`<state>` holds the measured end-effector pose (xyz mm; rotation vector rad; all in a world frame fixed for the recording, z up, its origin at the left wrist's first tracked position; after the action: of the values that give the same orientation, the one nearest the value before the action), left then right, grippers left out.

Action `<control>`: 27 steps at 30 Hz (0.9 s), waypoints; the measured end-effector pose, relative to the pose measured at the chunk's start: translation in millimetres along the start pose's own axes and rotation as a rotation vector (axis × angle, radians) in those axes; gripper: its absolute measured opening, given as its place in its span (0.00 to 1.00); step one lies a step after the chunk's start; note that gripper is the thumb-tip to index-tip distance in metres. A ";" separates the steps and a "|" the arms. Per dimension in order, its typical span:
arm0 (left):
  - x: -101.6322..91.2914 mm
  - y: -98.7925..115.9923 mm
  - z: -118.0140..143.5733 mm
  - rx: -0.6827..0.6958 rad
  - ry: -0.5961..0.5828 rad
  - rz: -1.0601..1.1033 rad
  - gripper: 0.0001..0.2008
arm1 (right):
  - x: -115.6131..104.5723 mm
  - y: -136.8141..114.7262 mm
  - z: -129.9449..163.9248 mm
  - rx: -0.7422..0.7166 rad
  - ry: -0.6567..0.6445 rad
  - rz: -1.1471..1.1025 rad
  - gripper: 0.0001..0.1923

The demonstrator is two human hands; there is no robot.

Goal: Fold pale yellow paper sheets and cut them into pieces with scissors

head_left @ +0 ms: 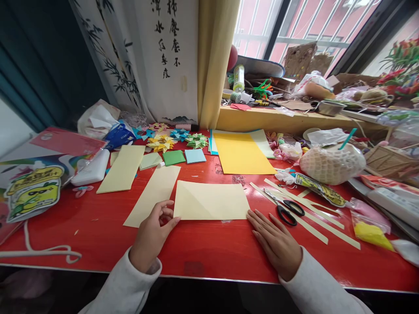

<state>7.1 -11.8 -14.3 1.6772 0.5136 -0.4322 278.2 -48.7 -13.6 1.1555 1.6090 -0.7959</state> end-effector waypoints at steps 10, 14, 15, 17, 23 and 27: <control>-1.4 2.4 0.5 0.028 0.019 0.013 0.12 | 0.8 0.6 -0.1 0.020 -0.027 -0.010 0.22; 0.3 6.3 1.4 0.022 -0.016 -0.026 0.10 | -0.4 0.8 -0.7 0.028 -0.026 -0.026 0.22; 1.8 6.9 1.7 0.016 -0.039 -0.030 0.10 | -0.2 0.7 -0.9 0.028 -0.030 -0.022 0.22; 4.2 9.5 2.2 0.027 -0.075 -0.029 0.10 | 0.5 0.8 -1.1 0.033 -0.039 -0.013 0.22; 1.4 17.8 3.4 0.144 -0.087 -0.179 0.10 | 0.2 0.9 0.1 0.035 -0.034 -0.005 0.22; 1.1 19.3 6.6 0.205 -0.102 -0.317 0.11 | 0.1 1.1 -0.1 0.035 -0.033 0.006 0.22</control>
<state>18.8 -20.8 -0.2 1.7627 0.6807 -0.8207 279.2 -48.2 -13.6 1.1659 1.5698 -0.8381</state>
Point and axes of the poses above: each hand's wrist, its own z-axis away from the middle knuckle, its own x-axis out of the palm, y = z × x, the point moved 9 cm from there along -z, towards the middle knuckle, and after that the axes turned 11 degrees about x, right-handed, at the moved point
